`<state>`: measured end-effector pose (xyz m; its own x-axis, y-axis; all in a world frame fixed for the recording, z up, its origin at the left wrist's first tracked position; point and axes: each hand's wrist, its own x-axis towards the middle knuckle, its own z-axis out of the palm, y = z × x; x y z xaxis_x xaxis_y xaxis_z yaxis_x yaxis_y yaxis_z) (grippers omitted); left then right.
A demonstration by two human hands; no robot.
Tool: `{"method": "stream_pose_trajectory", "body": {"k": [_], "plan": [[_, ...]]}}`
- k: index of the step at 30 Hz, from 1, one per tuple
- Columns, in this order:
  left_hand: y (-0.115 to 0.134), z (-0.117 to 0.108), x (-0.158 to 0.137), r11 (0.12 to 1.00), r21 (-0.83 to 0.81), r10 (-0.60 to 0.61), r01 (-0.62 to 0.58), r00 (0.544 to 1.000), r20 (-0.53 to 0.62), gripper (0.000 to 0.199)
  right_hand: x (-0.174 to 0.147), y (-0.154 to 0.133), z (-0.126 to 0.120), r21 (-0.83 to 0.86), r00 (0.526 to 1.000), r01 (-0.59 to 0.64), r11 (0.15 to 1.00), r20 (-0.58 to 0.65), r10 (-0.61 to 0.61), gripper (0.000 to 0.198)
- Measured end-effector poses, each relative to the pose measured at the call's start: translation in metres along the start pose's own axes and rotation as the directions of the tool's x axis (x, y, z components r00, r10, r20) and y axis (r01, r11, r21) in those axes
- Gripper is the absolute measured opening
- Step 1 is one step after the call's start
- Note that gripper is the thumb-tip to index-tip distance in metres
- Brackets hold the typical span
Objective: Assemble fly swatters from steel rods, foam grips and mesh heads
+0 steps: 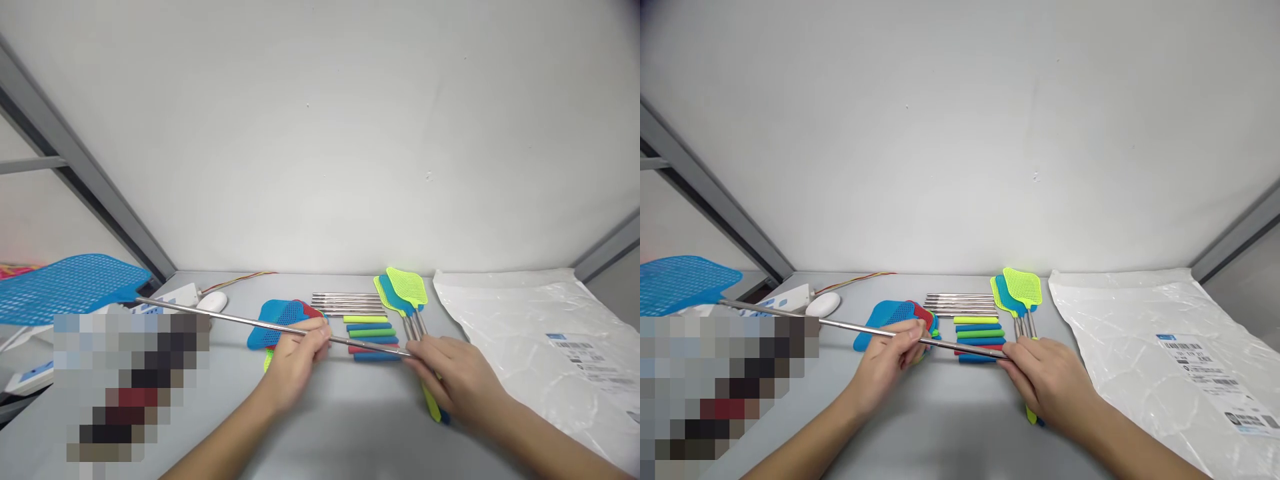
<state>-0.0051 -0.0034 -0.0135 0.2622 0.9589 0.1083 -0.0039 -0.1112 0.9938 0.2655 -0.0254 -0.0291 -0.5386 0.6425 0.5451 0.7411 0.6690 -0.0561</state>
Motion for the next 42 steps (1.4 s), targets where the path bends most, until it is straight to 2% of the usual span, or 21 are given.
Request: {"method": "stream_pose_trajectory", "body": {"k": [4, 8, 10, 15, 22, 28, 32, 34, 38, 42], "plan": [[-0.003, 0.015, -0.005, 0.998, 0.049, -0.043, 0.039, 0.996, 0.083, 0.041, 0.0, -0.006, 0.002, -0.006, 0.999, -0.039, 0.999, 0.038, 0.039, 0.015], [-0.008, 0.032, -0.01, 0.988, 0.15, -0.072, 0.036, 0.968, 0.242, 0.038, 0.001, -0.019, 0.001, -0.004, 0.998, 0.012, 1.0, 0.061, -0.011, 0.015], [-0.01, 0.037, -0.013, 0.985, 0.161, -0.098, 0.055, 0.957, 0.273, 0.038, 0.002, -0.024, 0.001, 0.006, 0.997, 0.027, 1.0, 0.074, -0.027, 0.016], [-0.01, 0.033, -0.008, 0.982, 0.166, -0.122, 0.086, 0.969, 0.216, 0.043, 0.003, -0.023, 0.002, 0.047, 0.998, 0.028, 0.998, 0.058, -0.031, 0.019], [-0.011, 0.01, 0.01, 0.989, 0.137, -0.067, 0.059, 0.996, 0.055, 0.042, 0.01, -0.008, -0.002, -0.076, 0.999, 0.027, 0.997, -0.042, -0.03, 0.021], [-0.004, 0.0, 0.013, 0.994, 0.106, -0.004, 0.01, 0.998, -0.058, 0.044, 0.011, -0.002, -0.007, -0.135, 0.991, 0.053, 0.989, -0.115, -0.068, 0.023], [-0.01, 0.003, 0.013, 1.0, 0.03, 0.01, -0.005, 0.99, -0.142, 0.043, 0.01, -0.003, -0.001, -0.148, 0.984, 0.06, 0.987, -0.155, -0.083, 0.019], [-0.015, 0.009, 0.011, 1.0, 0.019, 0.011, -0.009, 0.996, -0.088, 0.042, 0.01, -0.005, 0.003, -0.142, 0.983, 0.066, 0.988, -0.162, -0.089, 0.017], [-0.02, 0.03, 0.001, 0.994, 0.093, -0.075, 0.062, 0.988, 0.134, 0.043, 0.01, -0.011, 0.005, -0.117, 0.983, 0.109, 0.987, -0.134, -0.124, 0.013], [-0.015, 0.035, -0.005, 0.991, 0.127, -0.068, 0.052, 0.989, 0.129, 0.047, 0.011, -0.014, 0.003, -0.106, 0.982, 0.125, 0.987, -0.126, -0.138, 0.012]]}}
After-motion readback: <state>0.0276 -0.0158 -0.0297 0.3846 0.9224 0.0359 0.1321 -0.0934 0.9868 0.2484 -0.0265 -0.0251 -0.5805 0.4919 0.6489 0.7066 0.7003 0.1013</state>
